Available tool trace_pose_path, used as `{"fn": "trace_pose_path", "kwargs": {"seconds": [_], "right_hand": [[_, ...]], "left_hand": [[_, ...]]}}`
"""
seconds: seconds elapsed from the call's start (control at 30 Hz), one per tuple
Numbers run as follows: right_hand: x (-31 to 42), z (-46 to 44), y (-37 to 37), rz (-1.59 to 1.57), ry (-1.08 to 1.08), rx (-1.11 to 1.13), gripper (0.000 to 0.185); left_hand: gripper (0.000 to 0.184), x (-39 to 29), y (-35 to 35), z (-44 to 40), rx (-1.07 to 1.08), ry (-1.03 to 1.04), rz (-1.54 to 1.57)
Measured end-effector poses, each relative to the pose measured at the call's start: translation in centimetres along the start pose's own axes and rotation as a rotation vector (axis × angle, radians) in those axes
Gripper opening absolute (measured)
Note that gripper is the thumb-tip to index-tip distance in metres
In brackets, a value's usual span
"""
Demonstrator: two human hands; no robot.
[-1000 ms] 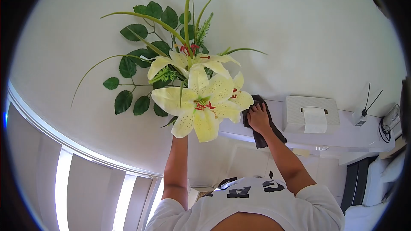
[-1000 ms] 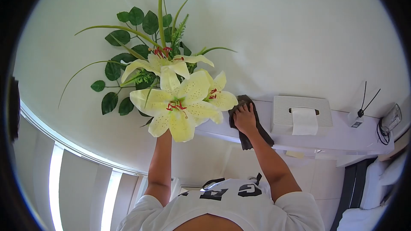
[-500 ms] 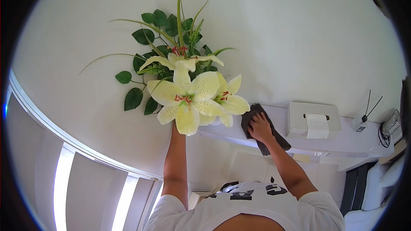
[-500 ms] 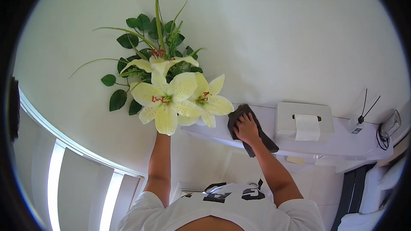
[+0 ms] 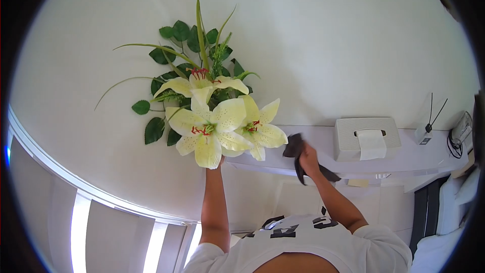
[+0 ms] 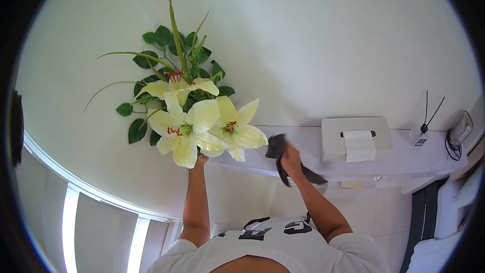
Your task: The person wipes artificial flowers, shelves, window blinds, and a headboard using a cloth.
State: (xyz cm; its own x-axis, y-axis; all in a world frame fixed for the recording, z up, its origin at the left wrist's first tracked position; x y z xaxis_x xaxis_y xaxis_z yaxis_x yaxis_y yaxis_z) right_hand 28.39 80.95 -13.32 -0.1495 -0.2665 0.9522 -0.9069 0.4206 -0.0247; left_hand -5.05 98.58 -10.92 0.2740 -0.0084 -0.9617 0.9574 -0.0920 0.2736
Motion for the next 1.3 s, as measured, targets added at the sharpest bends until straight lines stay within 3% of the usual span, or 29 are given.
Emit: {"fn": "trace_pose_path", "kwargs": {"seconds": [0.07,0.13,0.2,0.3,0.37,0.4,0.47,0.63,0.8,0.87,0.97,1.03,1.07,1.13,1.17,1.2,1.27,1.3], "right_hand": [[-0.6,-2.2,-2.9,-0.457,0.207,-0.288,0.023],[3.3,-5.8,-4.6,-0.535,0.031,-0.341,0.022],[9.6,-9.1,-4.5,-0.578,-0.127,-0.240,0.021],[16.4,-12.1,-2.9,-0.434,-0.180,-0.117,0.021],[20.4,-13.1,-1.2,-0.251,-0.389,-0.049,0.021],[20.8,-14.0,-0.5,-0.253,-0.391,-0.048,0.021],[23.6,-14.6,2.7,0.408,-0.550,-0.077,0.019],[26.2,-15.0,9.5,0.704,-0.909,0.026,0.016],[24.2,-12.3,4.9,0.616,-0.694,-0.130,0.021],[22.2,-9.7,1.6,0.482,-0.602,-0.312,0.020],[12.8,-7.4,3.1,0.654,-0.375,-0.132,0.019],[6.0,-4.8,5.5,0.913,-0.359,0.080,0.022],[5.6,-3.5,4.7,0.926,-0.340,0.067,0.022],[3.4,-1.3,6.2,1.191,-0.322,0.367,0.039],[1.3,-2.0,5.3,1.223,-0.151,0.437,0.047],[0.8,-2.3,4.3,1.229,-0.133,0.431,0.047],[0.8,-3.4,-0.6,1.331,0.007,0.104,0.044],[0.1,-3.1,-1.2,1.343,0.053,0.088,0.043]], "left_hand": [[0.049,1.2,-0.2,0.6,-0.026,0.002,-0.071],[0.049,1.8,-0.4,1.0,-0.039,-0.003,-0.094],[0.049,1.0,-0.2,0.7,-0.031,-0.005,-0.034],[0.048,0.0,0.6,0.0,-0.008,-0.028,0.081],[0.048,-0.5,1.3,-0.3,0.013,-0.047,0.146],[0.048,-0.6,1.6,-0.4,0.024,-0.058,0.174],[0.048,-0.9,2.4,-0.5,0.037,-0.074,0.222],[0.048,-0.8,2.7,-0.1,0.055,-0.101,0.304],[0.048,-1.3,3.0,0.4,0.075,-0.079,0.416],[0.048,-1.0,2.7,0.6,0.059,-0.052,0.451],[0.048,0.4,0.5,-0.4,0.024,0.024,0.417],[0.049,1.9,-2.2,-1.7,-0.040,0.145,0.311],[0.049,2.0,-0.8,-0.8,-0.023,0.127,0.313],[0.050,-1.6,0.8,1.9,-0.061,0.368,0.045],[0.052,-1.6,0.8,2.3,-0.089,0.346,0.131],[0.052,-1.8,1.1,2.9,-0.077,0.332,0.133],[0.054,-1.8,1.4,3.8,-0.090,0.320,0.082],[0.053,-1.6,1.6,4.1,-0.067,0.284,0.085]]}}
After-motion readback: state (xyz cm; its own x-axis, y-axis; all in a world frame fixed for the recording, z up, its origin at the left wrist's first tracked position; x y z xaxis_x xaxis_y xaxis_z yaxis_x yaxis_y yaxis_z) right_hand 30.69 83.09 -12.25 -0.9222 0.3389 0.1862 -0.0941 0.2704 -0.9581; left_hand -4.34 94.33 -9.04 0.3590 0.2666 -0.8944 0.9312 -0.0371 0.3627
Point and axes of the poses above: each hand's wrist, its own z-axis away from the middle knuckle, its own y-axis out of the palm, x = y × z, the point moved 10 cm from there along -z, towards the middle knuckle, and after that the axes turned 4 degrees about x, right-handed, at the moved point
